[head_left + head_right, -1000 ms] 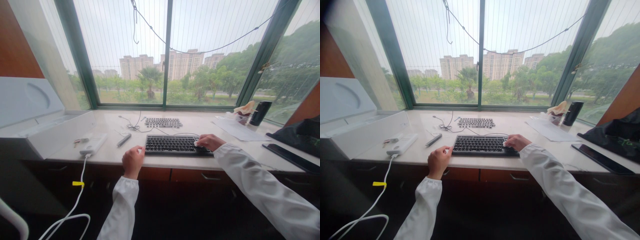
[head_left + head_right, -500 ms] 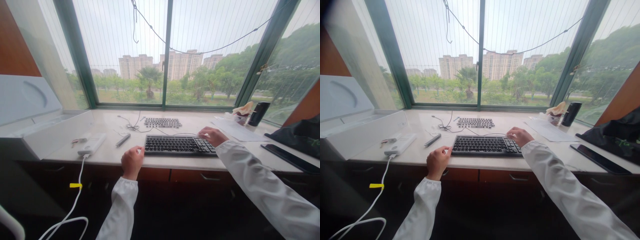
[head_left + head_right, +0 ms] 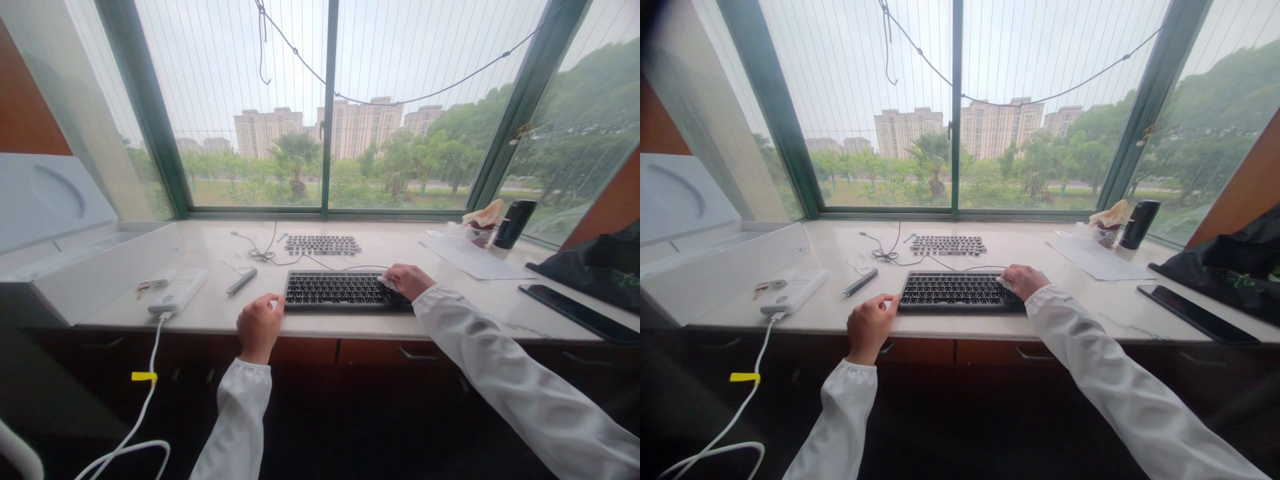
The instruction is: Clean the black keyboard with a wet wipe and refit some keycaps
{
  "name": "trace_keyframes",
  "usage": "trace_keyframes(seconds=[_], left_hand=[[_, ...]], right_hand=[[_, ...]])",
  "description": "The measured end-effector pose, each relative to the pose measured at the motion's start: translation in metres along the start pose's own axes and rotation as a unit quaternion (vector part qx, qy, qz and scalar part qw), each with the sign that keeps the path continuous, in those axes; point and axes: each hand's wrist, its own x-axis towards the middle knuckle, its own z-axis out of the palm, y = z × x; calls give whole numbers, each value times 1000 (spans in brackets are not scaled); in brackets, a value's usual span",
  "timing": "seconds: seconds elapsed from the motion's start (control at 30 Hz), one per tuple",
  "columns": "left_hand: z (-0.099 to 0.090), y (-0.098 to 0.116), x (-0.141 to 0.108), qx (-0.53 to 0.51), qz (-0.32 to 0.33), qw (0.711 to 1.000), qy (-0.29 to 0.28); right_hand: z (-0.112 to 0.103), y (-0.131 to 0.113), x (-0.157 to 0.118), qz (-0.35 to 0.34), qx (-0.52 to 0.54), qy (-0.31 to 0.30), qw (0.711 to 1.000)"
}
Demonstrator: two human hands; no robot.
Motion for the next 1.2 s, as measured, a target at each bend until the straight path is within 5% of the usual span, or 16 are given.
trace_keyframes(seconds=[0.27,0.87,1.2], left_hand=[[0,0,0,-1,-3,1000,0],[2,0,-1,3,1,1000,7],[4,-2,-1,-3,4,1000,12]], right_hand=[[-11,1,-3,-33,27,-48,998],[3,7,9,-41,92,-33,994],[11,-19,23,-77,128,-26,988]])
